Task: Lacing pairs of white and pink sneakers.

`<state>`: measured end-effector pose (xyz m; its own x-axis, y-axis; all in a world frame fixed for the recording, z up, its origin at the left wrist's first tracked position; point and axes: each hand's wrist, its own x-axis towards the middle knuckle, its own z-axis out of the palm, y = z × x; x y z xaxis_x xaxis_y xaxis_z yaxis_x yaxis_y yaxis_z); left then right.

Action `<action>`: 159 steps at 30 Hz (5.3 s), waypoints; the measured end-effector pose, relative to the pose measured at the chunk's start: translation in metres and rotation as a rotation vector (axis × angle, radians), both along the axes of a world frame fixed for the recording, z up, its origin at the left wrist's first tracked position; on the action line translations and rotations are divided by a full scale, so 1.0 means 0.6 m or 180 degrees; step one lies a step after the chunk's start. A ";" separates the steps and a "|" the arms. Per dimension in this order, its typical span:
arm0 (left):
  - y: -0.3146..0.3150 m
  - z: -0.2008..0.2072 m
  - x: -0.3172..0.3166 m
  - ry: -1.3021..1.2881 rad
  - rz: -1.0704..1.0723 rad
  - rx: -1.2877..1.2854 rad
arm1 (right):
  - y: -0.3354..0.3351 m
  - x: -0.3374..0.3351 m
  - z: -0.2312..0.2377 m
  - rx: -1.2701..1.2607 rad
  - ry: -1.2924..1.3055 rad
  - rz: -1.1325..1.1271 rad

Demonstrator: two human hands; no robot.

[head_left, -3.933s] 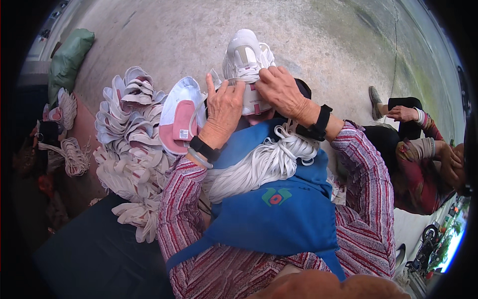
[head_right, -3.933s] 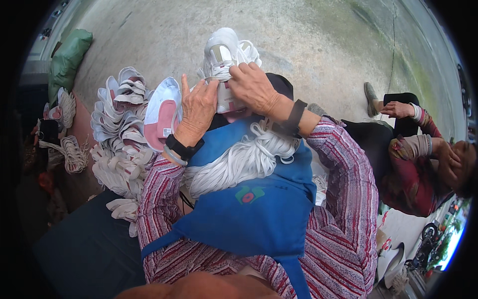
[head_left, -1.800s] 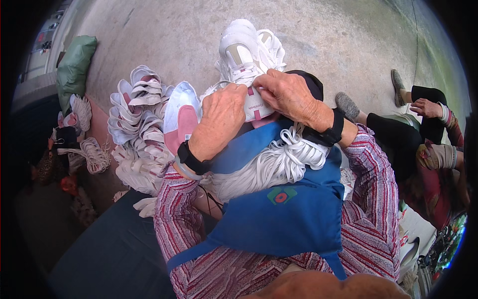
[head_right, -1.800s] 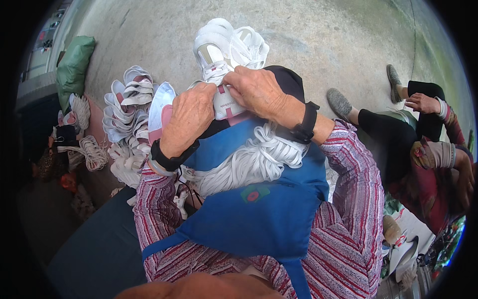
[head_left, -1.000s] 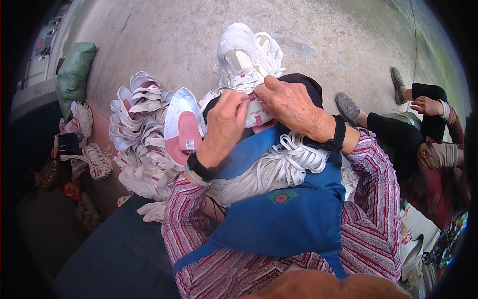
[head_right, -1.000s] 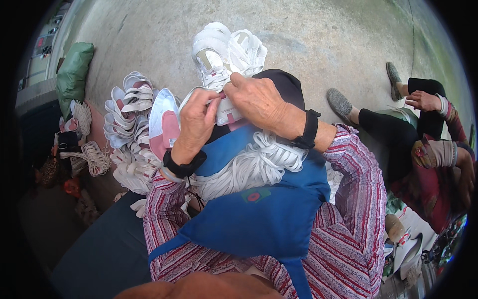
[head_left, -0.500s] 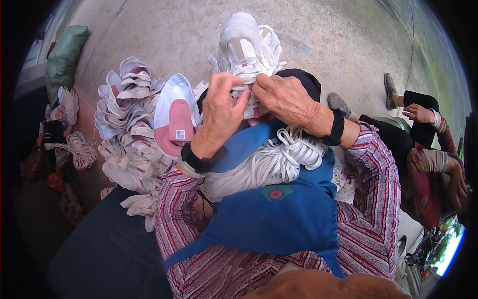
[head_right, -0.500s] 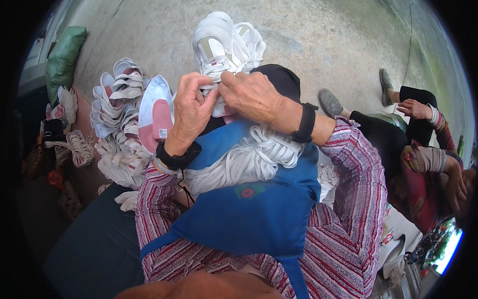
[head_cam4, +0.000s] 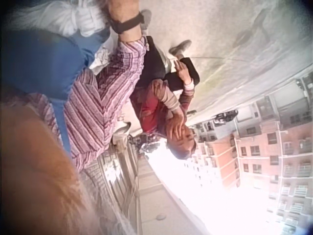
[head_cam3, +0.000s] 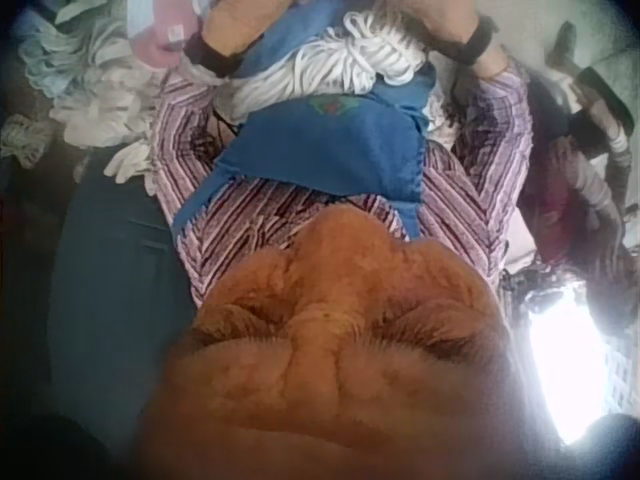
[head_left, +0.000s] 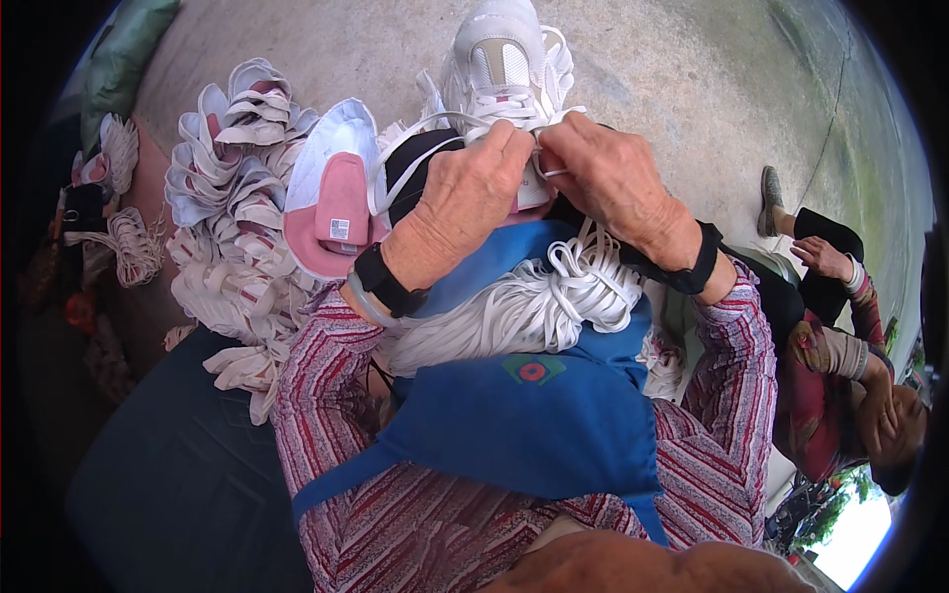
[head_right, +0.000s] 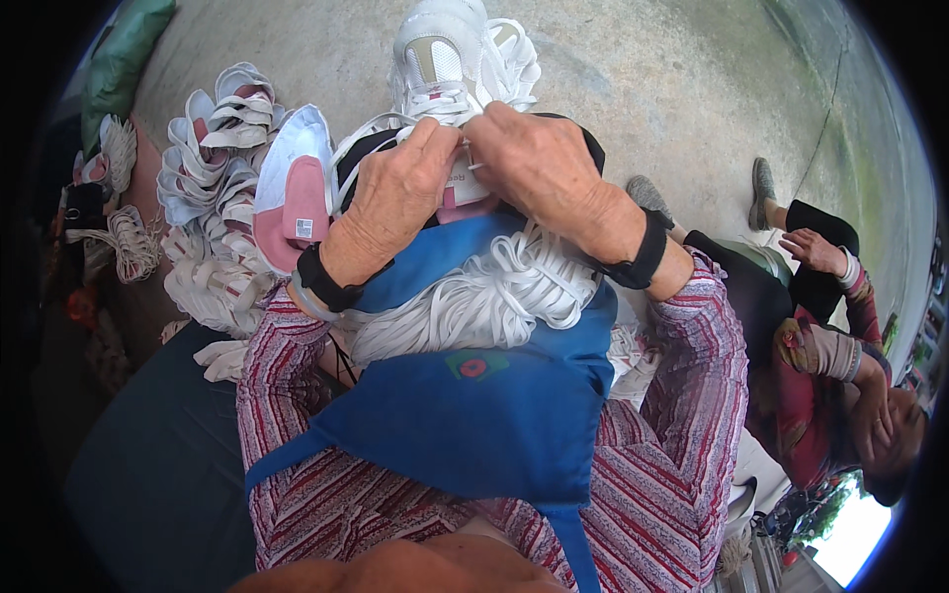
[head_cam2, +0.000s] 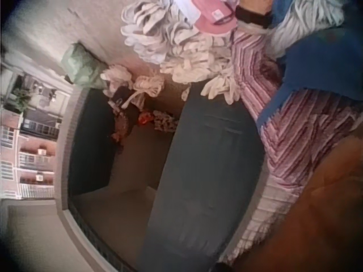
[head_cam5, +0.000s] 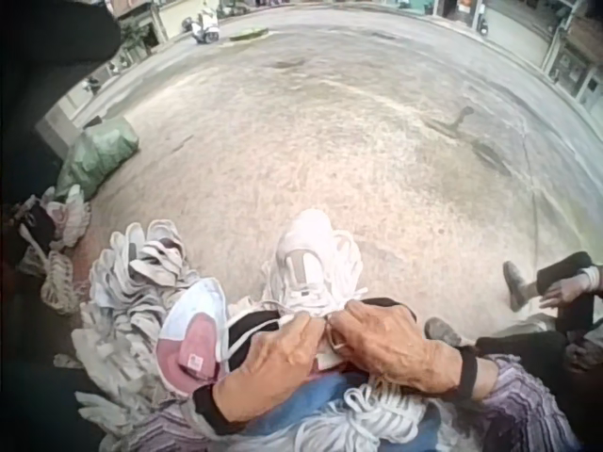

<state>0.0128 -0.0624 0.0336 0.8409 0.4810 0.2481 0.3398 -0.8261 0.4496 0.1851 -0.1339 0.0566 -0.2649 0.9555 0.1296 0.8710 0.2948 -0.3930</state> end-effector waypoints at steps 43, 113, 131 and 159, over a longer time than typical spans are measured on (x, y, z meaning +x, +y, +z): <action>-0.097 -0.049 -0.059 -0.2303 0.1967 -0.7414 | 0.018 -0.026 -0.014 -0.0053 0.0125 -0.0313; -0.089 -0.069 -0.015 -0.3547 0.1782 -0.7931 | 0.041 -0.051 0.005 0.0169 0.0019 0.0027; -0.069 -0.022 -0.093 -0.1200 0.0793 -0.5869 | 0.066 -0.113 0.032 -0.1101 0.1355 0.0233; 0.028 -0.008 -0.015 0.0059 0.1396 -0.1872 | -0.029 -0.101 -0.030 0.0712 -0.0505 0.0397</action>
<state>0.0039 -0.0458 0.0287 0.5421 0.8235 -0.1671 0.5956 -0.2363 0.7678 0.1245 -0.1514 0.0387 -0.4122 0.8667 0.2809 0.8680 0.4673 -0.1681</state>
